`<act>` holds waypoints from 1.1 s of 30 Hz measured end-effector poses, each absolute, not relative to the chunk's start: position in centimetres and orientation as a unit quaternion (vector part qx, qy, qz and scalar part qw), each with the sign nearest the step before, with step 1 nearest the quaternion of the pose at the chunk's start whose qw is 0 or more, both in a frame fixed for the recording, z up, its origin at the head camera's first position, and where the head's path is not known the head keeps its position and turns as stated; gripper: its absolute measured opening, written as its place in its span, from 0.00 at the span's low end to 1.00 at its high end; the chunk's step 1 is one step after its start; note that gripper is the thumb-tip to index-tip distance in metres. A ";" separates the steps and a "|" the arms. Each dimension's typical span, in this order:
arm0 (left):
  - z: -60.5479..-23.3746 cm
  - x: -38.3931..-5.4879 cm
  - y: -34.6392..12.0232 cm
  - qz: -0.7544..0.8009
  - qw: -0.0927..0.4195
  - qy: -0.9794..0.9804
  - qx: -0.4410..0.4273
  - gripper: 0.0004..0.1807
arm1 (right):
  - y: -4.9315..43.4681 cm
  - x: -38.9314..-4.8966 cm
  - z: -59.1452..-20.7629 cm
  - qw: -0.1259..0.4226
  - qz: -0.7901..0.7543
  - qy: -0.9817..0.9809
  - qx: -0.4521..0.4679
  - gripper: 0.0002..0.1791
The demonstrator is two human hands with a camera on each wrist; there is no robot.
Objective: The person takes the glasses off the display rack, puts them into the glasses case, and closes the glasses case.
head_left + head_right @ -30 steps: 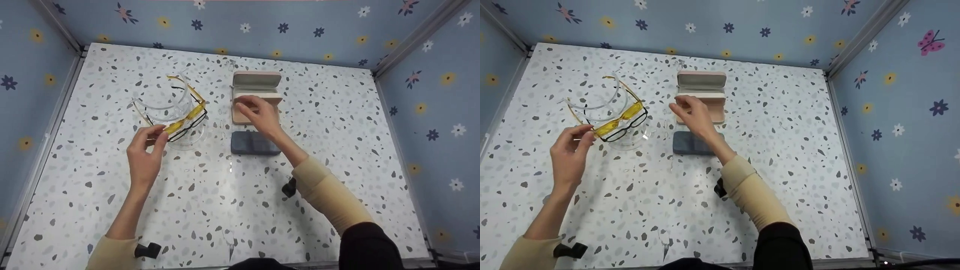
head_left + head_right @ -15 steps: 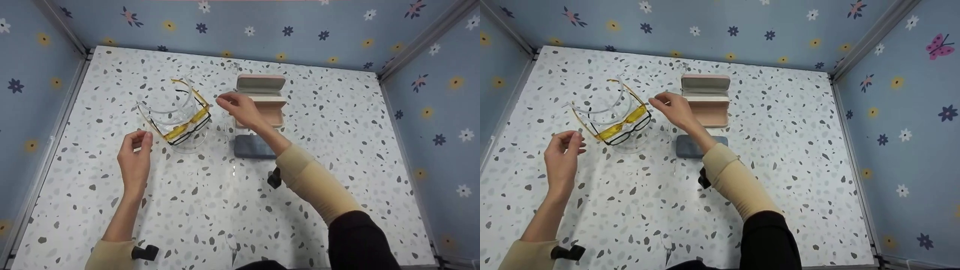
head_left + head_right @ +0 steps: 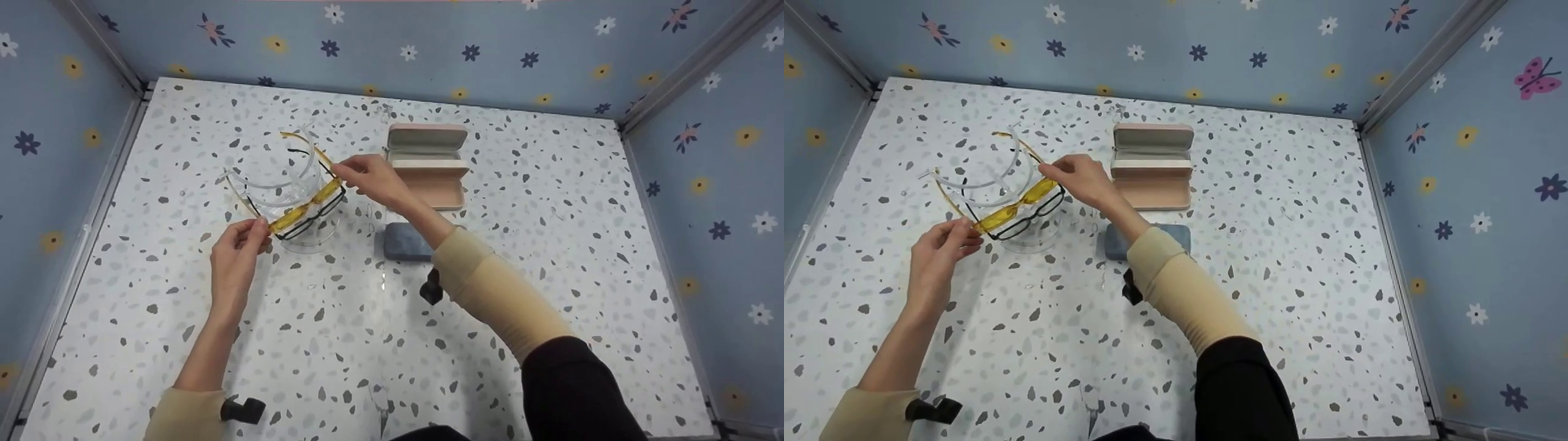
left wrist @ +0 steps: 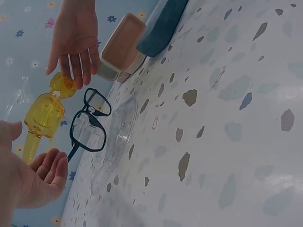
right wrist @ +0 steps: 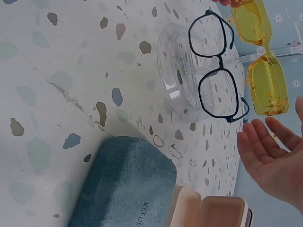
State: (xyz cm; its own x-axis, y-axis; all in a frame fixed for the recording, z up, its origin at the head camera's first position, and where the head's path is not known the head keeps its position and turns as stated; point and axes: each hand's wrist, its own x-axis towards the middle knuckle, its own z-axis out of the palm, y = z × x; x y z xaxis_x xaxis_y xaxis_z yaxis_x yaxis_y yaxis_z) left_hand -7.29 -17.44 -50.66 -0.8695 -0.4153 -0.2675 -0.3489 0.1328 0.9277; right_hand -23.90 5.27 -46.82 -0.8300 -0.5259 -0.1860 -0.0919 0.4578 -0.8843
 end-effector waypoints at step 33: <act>-50.5 -6.3 -11.7 -0.674 0.075 -0.703 0.214 0.23 | 8.3 -23.8 -45.6 0.264 -0.539 0.780 -0.177 0.23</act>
